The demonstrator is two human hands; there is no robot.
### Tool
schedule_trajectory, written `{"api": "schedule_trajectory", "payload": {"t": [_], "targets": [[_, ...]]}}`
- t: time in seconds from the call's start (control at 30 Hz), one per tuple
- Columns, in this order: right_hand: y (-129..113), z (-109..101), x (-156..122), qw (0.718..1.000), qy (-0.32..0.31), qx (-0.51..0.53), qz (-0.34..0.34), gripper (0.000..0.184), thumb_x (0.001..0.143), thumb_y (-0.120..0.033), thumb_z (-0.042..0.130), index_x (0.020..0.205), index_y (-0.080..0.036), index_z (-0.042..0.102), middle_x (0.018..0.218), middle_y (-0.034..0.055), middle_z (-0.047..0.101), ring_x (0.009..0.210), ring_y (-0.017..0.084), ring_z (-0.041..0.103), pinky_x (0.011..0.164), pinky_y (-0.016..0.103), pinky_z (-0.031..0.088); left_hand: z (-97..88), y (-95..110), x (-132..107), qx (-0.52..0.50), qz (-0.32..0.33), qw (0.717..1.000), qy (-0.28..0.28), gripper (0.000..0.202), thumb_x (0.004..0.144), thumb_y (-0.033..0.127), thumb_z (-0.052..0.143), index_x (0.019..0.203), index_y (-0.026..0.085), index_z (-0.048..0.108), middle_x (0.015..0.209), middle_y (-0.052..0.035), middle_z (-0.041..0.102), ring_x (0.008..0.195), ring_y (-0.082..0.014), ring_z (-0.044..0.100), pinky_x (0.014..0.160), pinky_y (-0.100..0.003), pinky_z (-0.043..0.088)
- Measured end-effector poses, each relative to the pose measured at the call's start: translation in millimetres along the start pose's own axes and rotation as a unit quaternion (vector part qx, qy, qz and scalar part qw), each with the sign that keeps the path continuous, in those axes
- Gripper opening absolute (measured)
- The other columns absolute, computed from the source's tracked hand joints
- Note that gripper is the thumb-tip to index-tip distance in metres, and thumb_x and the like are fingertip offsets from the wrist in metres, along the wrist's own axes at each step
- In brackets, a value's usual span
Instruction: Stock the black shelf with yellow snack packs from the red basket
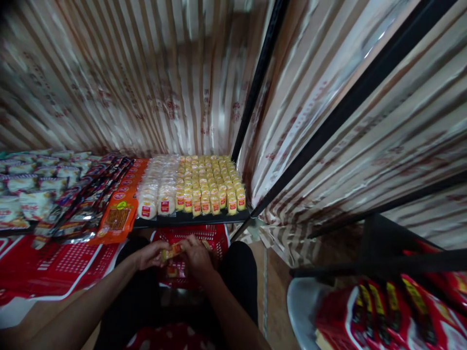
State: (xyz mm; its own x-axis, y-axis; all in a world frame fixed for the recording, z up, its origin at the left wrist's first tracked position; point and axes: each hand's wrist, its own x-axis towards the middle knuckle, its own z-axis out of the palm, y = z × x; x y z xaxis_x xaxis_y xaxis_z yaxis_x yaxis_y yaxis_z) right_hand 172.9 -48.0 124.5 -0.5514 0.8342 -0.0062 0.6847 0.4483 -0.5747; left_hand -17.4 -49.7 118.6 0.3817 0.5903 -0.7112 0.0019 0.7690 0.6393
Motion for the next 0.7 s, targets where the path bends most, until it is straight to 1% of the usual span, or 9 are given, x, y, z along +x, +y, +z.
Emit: {"api": "schedule_trajectory", "payload": {"t": [0.1,0.2,0.3,0.37,0.47,0.57,0.63,0.7], "targets": [[-7,-4,-2,1.0,0.005,0.002,0.0,0.023,0.085,-0.019,0.05,0.107,-0.022,0.057,0.104,0.0036,0.055,0.094,0.016,0.055,0.079,0.023,0.043,-2.4,16,-8,0.091,0.002,0.996,-0.003,0.029,0.056,0.038,0.055,0.064,0.01,0.061,0.054,-0.0056,0.062,0.039,-0.0081,0.046,0.037,-0.018,0.018],[-8,-4,-3,0.999,0.022,0.027,0.003,0.03,0.085,-0.02,0.048,0.115,-0.021,0.052,0.107,0.0051,0.053,0.091,0.016,0.056,0.077,0.024,0.045,-1.4,37,-18,0.183,0.002,0.983,-0.016,0.023,0.056,0.033,0.051,0.059,0.012,0.061,0.047,-0.002,0.058,0.033,-0.0076,0.04,0.036,-0.019,0.012],[-5,-1,0,0.998,0.031,0.057,-0.014,0.037,0.085,-0.023,0.05,0.122,-0.025,0.048,0.105,0.0046,0.052,0.088,0.016,0.057,0.076,0.026,0.047,1.3,59,-26,0.261,0.018,0.964,-0.049,0.017,0.058,0.028,0.05,0.053,0.015,0.058,0.044,0.0004,0.054,0.031,-0.0072,0.037,0.035,-0.02,0.013],[-4,2,4,0.996,0.052,0.072,-0.012,0.036,0.082,-0.021,0.054,0.117,-0.028,0.052,0.103,0.0036,0.051,0.085,0.016,0.057,0.075,0.027,0.048,2.9,72,-26,0.303,0.038,0.951,-0.045,0.015,0.061,0.027,0.051,0.052,0.016,0.057,0.042,0.0015,0.052,0.031,-0.0077,0.038,0.036,-0.021,0.019],[-4,10,15,0.987,0.119,0.098,0.036,0.031,0.076,-0.016,0.058,0.105,-0.025,0.058,0.096,0.0032,0.051,0.077,0.015,0.057,0.072,0.027,0.05,5.4,86,-21,0.311,0.098,0.945,0.002,0.014,0.065,0.029,0.055,0.059,0.017,0.057,0.043,0.0027,0.053,0.036,-0.0089,0.044,0.041,-0.02,0.029],[-5,18,28,0.972,0.176,0.135,0.084,0.026,0.074,-0.015,0.057,0.099,-0.021,0.057,0.092,0.0039,0.051,0.067,0.013,0.055,0.067,0.028,0.051,8.3,92,-12,0.278,0.171,0.942,0.077,0.013,0.068,0.028,0.057,0.072,0.016,0.057,0.05,0.003,0.056,0.045,-0.0109,0.05,0.047,-0.021,0.036],[-5,23,37,0.96,0.202,0.164,0.1,0.024,0.074,-0.015,0.055,0.098,-0.019,0.056,0.092,0.005,0.051,0.064,0.013,0.055,0.065,0.03,0.052,9.4,93,-6,0.292,0.211,0.922,0.145,0.013,0.069,0.025,0.056,0.078,0.015,0.058,0.054,0.0025,0.056,0.048,-0.0122,0.051,0.05,-0.022,0.038],[-5,29,46,0.949,0.225,0.196,0.104,0.027,0.075,-0.015,0.052,0.102,-0.017,0.054,0.093,0.0065,0.051,0.066,0.014,0.056,0.067,0.032,0.054,8.7,94,-1,0.328,0.246,0.887,0.214,0.016,0.069,0.021,0.056,0.083,0.014,0.06,0.062,0.0003,0.059,0.055,-0.0139,0.054,0.054,-0.023,0.039]]}}
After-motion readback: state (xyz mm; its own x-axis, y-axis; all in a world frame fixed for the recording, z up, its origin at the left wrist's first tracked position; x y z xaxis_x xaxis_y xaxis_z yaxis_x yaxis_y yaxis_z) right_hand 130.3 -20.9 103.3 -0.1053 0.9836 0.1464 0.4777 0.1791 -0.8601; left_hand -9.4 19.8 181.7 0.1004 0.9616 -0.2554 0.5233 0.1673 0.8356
